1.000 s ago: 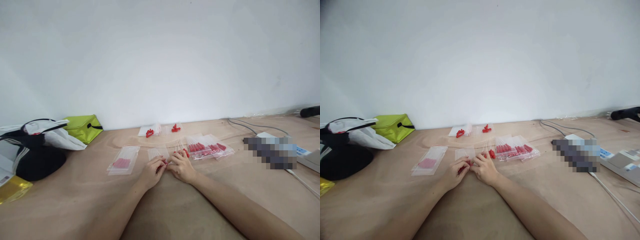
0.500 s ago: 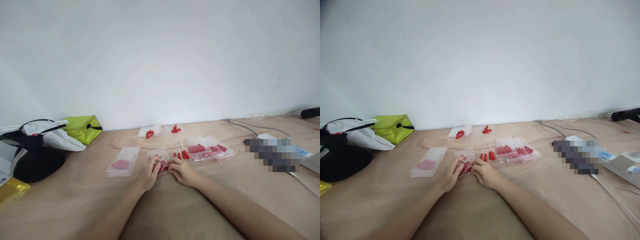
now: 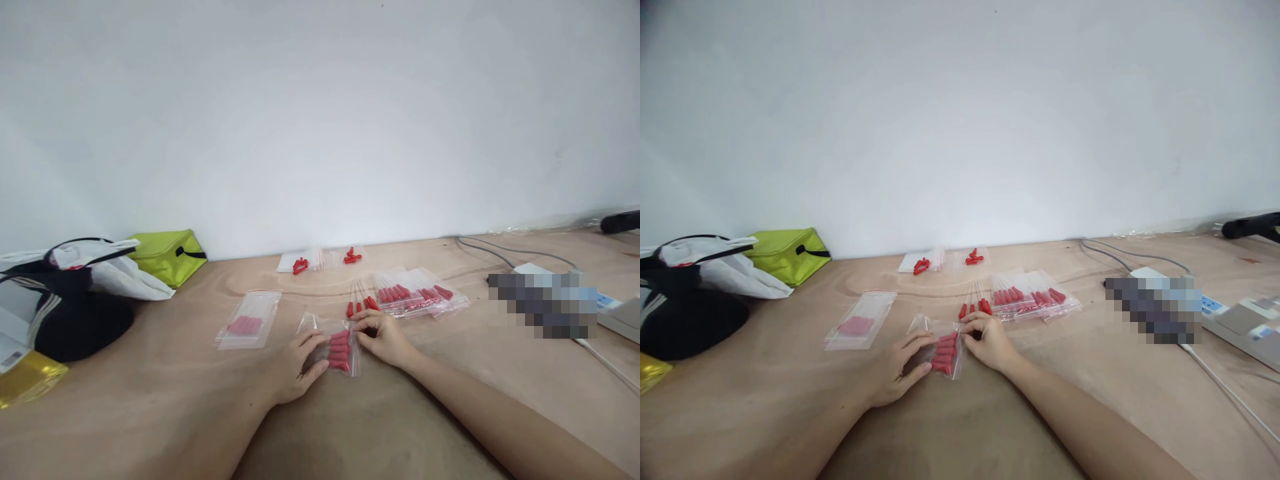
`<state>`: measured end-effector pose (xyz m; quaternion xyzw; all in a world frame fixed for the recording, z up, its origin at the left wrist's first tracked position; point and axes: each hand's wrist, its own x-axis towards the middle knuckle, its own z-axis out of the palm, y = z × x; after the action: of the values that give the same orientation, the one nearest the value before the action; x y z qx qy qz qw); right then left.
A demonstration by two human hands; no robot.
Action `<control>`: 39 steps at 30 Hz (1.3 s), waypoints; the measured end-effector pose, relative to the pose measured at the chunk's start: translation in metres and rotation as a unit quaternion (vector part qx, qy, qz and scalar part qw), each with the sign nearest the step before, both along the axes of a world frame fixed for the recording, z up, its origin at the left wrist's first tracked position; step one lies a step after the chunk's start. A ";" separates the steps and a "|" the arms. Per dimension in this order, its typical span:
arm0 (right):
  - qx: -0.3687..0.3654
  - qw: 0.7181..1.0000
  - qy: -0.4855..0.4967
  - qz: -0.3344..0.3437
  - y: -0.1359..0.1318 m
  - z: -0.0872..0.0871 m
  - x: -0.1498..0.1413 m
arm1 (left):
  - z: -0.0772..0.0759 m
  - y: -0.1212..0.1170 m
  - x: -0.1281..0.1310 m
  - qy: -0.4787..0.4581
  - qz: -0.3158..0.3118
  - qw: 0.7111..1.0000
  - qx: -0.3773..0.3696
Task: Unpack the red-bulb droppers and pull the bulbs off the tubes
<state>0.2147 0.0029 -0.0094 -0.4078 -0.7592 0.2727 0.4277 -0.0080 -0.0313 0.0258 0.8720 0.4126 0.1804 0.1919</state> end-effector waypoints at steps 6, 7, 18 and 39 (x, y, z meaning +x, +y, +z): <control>0.030 0.992 -0.121 0.005 0.001 0.002 0.004 | -0.003 -0.006 -0.001 -0.007 0.044 0.999 0.017; 0.033 0.990 -0.137 0.005 0.001 0.003 0.005 | -0.003 -0.005 0.000 -0.009 0.048 0.998 0.025; 0.016 0.983 -0.185 0.008 -0.003 0.015 0.006 | -0.008 0.001 0.002 -0.033 0.069 0.995 0.062; 0.009 0.983 -0.179 0.040 -0.010 0.024 -0.008 | -0.008 0.002 0.001 -0.020 0.073 0.996 0.042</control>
<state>0.2068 -0.0075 0.0147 -0.4151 -0.8416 0.2053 0.2778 -0.0067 -0.0294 0.0177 0.8431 0.4633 0.2285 0.1493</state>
